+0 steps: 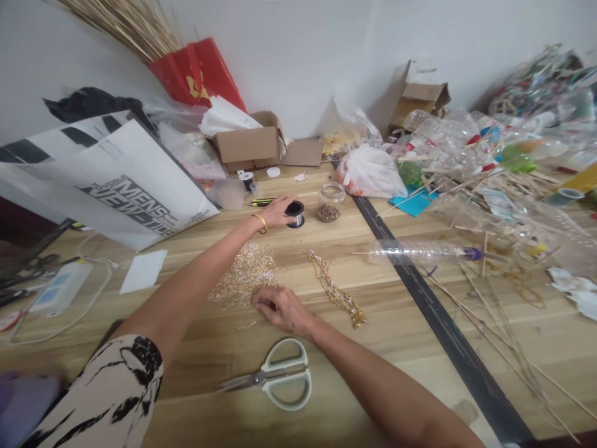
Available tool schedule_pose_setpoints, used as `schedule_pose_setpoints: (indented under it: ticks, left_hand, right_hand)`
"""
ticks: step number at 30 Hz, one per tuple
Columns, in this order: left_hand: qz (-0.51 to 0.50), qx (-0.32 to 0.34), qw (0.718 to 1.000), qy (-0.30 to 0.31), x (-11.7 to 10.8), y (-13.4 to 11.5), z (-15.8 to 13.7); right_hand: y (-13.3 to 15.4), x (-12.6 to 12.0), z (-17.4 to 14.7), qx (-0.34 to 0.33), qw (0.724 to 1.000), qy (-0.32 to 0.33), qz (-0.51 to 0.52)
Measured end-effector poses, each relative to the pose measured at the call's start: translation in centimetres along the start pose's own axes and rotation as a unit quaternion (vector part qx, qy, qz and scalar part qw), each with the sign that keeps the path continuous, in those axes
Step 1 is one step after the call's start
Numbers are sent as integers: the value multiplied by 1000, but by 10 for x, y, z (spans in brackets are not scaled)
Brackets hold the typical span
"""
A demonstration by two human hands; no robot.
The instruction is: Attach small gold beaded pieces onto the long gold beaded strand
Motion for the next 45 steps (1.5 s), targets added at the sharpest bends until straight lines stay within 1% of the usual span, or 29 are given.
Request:
schedule_pose_setpoints:
  ticks: [4,7,9,13,15,18,21,23,25,27,29,32,35,37,41,45]
  left_hand:
    - [-17,-78,995,-56,-5,1,0]
    - [-5,-113,990,-83,-7,-1,3]
    - [0,-101,991,-90,-7,-3,6]
    - [-10,-3,997,-78,-4,-9,8]
    - [-18,27,996,-83,-7,-7,1]
    - [-55,41,995,-74,-14,0,-22]
    - [-89,-4,993,-76,-23,16,-60]
    - [-123,-44,990,-49,-23,27,-92]
    - [-160,-64,985,-31,-21,34,-126]
    - [-185,-54,981,-8,-15,33,-158]
    - [-203,-62,977,-6,-8,32,-187]
    - [-216,-48,975,9,5,18,-221]
    - [-238,-25,971,17,14,1,-240]
    - [-237,-30,971,-3,16,-4,-245]
    - [-224,-65,972,-34,20,-1,-245]
    - [-243,-57,967,-42,23,0,-245]
  right_hand:
    - [-1,1,0,8,1000,4,-4]
    - [-1,0,0,11,1000,6,2]
    - [-1,0,0,11,1000,6,8]
    - [0,0,0,11,1000,7,0]
    - [-1,-1,0,12,1000,6,-4]
    - [-1,0,0,12,1000,6,0]
    - [-3,1,-1,20,1000,7,14]
    - [-6,0,-3,35,999,-3,24]
    - [-9,0,-4,52,998,-11,34]
    - [-12,1,-6,63,997,-14,40]
    - [-13,2,-7,68,997,-16,43]
    - [-14,3,-8,73,996,-20,46]
    - [-13,4,-9,74,996,-21,36]
    - [-11,4,-8,74,997,-19,24]
    - [-10,4,-7,79,997,-13,10]
    - [-8,3,-6,83,996,-20,1]
Point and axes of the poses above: each hand's wrist, its own z-axis towards the middle knuckle, its own x-axis out of the palm, y = z × x, the point moved 7 cm from there along z, towards the middle knuckle, and after that the axes turned 8 degrees about -x, right-handed, at the moved point
